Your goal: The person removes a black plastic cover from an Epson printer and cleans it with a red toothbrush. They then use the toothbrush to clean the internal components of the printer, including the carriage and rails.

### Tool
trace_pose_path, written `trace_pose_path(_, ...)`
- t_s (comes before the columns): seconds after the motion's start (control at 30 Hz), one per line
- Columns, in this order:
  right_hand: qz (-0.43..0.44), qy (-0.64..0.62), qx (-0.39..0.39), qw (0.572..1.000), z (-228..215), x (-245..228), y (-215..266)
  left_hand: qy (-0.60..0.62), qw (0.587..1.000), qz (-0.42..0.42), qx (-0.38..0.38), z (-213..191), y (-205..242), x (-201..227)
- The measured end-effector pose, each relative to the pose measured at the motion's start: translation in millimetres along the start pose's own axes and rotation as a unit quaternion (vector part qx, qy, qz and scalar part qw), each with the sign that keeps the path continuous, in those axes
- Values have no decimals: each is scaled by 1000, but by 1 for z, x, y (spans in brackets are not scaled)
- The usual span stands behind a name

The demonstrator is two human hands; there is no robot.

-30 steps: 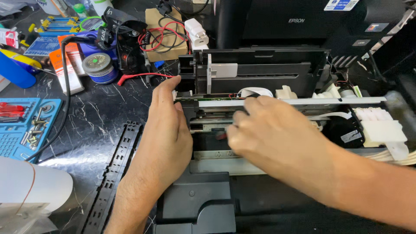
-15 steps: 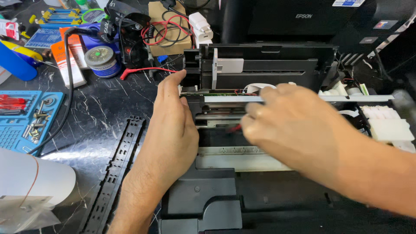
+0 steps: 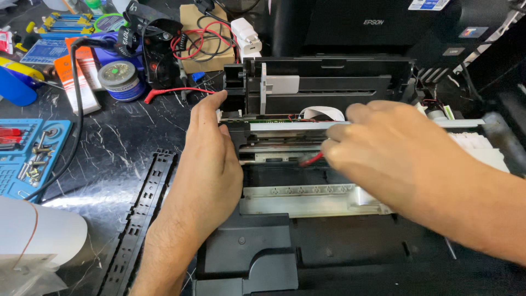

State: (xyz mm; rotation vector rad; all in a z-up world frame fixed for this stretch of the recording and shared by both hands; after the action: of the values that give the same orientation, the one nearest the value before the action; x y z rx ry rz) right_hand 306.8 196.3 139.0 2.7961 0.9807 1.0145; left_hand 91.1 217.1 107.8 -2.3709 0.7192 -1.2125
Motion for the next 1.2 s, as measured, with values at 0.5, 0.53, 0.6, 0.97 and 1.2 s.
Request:
trace_pose_path(0.5,-12,-8,-7,1000,2,0,4,1,1000,7,2,0,1,1)
trace_pose_path(0.53,12,1,-28,1000,7,6,12,0,1000,0,2,0,0,1)
trace_pose_path(0.6,36,8,-48,998,10,11,13,0,1000,-7,2,0,1,1)
trace_pose_path(0.97,6,-6,36,999,-4,2,-9,6,1000,12,15,1,1,1)
trace_pose_path(1.2,162,-59,-149,974,53,58,54,18,1000,-4,16,-2,1,5)
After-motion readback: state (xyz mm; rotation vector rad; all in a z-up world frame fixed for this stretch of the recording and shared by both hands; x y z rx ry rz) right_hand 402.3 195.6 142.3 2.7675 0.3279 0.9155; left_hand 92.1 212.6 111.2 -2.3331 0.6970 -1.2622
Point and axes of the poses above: each hand's wrist, its own y-axis away from the middle knuckle, its own z-axis out of the palm, x = y × z, the point moved 6 cm from there along -y, towards the middle knuckle, and after that the axes turned 5 degrees about z, right-handed, at the moved point
